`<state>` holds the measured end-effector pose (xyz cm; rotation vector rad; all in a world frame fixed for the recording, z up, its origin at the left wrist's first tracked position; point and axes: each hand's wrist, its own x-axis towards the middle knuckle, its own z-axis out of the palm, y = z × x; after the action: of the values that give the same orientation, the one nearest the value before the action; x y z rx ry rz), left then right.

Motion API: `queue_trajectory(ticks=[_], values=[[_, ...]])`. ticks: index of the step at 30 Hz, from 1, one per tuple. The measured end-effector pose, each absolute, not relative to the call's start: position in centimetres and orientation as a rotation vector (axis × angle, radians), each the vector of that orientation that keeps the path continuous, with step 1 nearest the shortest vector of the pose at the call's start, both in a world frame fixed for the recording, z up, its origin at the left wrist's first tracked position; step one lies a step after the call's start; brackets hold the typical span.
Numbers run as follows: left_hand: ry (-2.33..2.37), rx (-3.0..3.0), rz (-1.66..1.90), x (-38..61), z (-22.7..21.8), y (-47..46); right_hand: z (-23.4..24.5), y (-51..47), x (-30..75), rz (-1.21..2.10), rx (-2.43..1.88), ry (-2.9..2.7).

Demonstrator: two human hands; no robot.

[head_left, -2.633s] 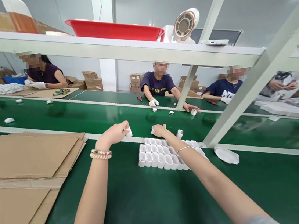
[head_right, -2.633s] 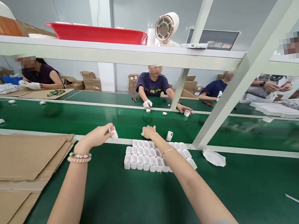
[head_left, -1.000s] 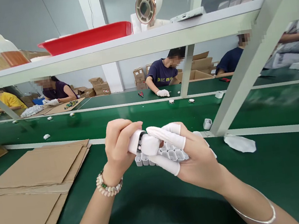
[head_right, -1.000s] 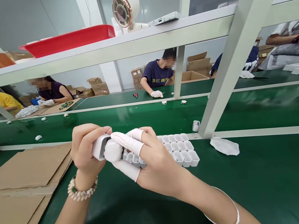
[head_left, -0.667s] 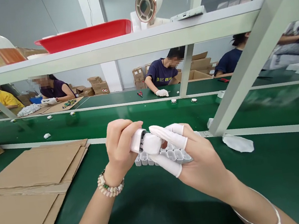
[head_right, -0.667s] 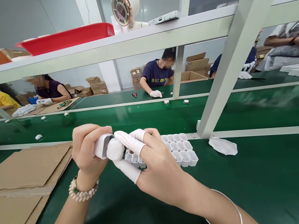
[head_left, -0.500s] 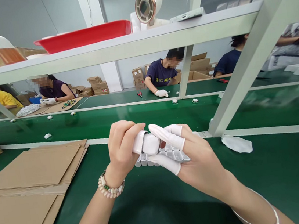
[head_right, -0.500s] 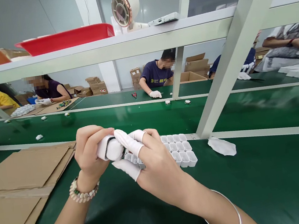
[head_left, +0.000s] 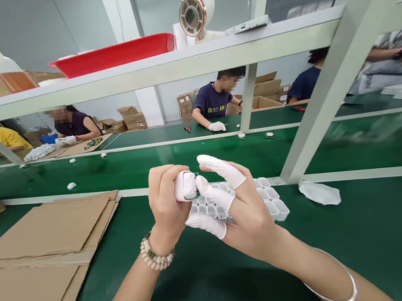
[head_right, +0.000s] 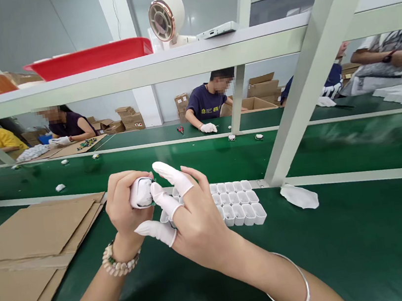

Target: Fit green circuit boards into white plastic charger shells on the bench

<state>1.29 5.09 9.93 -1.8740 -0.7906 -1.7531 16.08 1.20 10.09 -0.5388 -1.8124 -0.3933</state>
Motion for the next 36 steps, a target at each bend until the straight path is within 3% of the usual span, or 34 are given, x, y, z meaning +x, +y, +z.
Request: queue_trajectory(ticks=[36], values=[[-0.942, -2.200, -1.844, 1.2, 10.3, 4.8, 9.6, 3.7, 16.9, -0.566, -0.547, -1.989]])
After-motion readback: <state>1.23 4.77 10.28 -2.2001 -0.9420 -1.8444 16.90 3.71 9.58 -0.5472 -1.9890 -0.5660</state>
